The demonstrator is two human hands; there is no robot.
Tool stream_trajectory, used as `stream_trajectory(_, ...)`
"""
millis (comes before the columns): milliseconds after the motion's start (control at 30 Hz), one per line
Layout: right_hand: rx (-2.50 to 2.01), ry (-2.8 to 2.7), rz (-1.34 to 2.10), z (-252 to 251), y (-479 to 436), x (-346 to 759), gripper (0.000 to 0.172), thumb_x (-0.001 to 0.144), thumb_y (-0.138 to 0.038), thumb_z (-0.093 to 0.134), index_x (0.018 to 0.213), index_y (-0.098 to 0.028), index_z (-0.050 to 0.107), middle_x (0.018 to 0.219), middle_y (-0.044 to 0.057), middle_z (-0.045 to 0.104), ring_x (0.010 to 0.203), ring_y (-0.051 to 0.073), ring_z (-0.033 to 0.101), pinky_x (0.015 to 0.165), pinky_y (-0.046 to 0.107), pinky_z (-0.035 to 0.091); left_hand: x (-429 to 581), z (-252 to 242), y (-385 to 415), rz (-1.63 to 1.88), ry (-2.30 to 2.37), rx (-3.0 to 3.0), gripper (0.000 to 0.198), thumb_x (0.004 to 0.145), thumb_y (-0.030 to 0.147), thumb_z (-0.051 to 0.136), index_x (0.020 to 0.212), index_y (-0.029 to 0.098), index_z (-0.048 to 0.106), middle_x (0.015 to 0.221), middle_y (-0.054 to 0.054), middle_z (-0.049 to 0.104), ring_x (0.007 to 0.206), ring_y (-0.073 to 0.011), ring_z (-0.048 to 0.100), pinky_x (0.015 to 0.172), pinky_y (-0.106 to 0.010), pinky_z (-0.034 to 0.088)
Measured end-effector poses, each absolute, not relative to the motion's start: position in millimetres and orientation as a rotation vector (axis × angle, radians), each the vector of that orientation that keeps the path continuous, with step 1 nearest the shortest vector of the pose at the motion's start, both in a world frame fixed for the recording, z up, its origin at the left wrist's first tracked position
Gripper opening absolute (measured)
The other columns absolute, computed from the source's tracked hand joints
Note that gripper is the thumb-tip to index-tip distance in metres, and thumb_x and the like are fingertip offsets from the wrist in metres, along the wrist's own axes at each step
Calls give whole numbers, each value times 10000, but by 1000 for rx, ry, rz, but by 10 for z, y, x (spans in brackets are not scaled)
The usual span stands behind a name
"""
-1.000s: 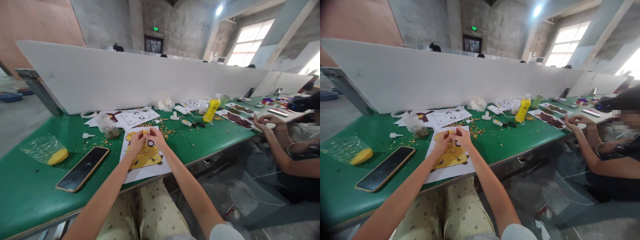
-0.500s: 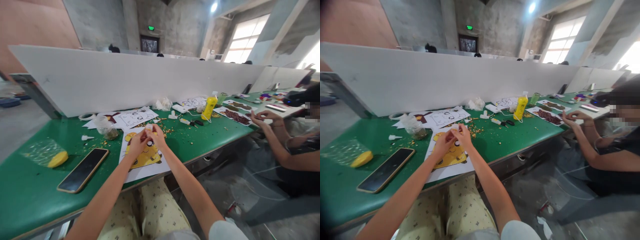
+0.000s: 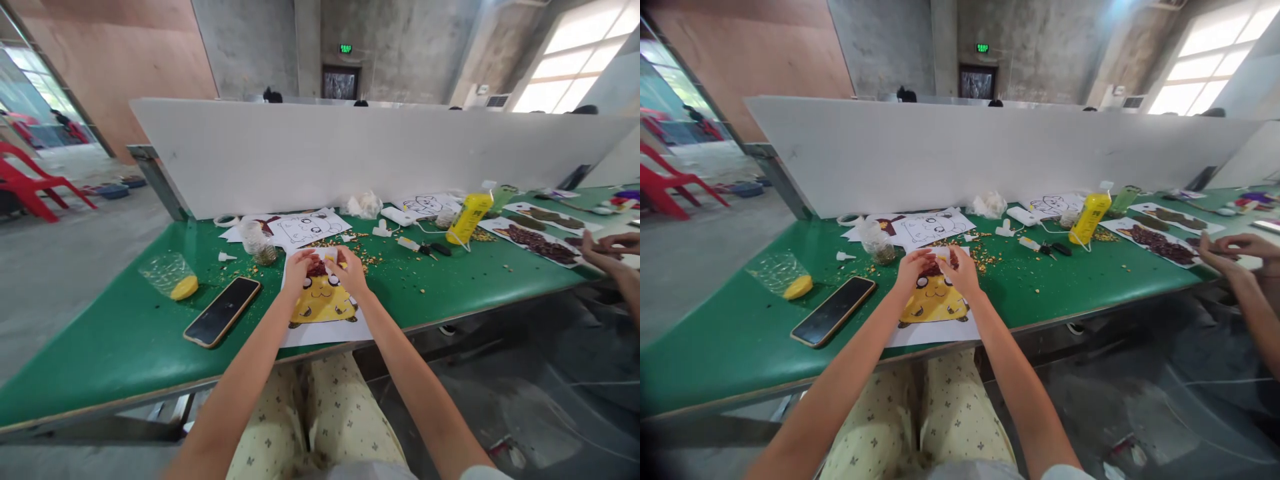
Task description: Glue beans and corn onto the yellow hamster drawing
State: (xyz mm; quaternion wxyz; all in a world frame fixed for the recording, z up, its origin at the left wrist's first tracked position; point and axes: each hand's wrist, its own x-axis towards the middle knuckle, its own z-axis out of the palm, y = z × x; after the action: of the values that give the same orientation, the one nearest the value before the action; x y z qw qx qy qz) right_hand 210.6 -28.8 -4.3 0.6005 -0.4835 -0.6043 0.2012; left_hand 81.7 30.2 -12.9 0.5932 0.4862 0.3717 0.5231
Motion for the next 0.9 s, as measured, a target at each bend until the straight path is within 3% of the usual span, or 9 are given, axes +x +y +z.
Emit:
stream_trajectory(433, -1107, -1463, 536, -64, -293, 2077, 223, 729, -379, 616, 879, -220, 571, 784, 20, 613, 698, 176, 569, 658, 291, 448, 699, -65, 313, 1222, 811, 910, 214, 605, 97, 509, 798, 97, 603, 702, -76, 681, 680, -154, 658, 832, -351, 501)
stream_trajectory(667, -1146, -1167, 478, -32, -270, 2128, 273, 696, -421, 632, 846, -200, 576, 820, 10, 597, 755, 154, 543, 706, 269, 429, 715, -82, 315, 1203, 809, 898, 201, 644, 113, 511, 820, 84, 604, 719, -99, 690, 687, -172, 673, 815, -340, 509)
stream_trajectory(900, -1211, -717, 552, -78, -166, 2357, 327, 732, -514, 523, 695, -202, 432, 556, -46, 470, 504, 103, 468, 487, 230, 381, 723, -91, 320, 1216, 830, 923, 186, 650, 121, 533, 814, 93, 617, 709, -94, 691, 677, -176, 674, 782, -327, 519)
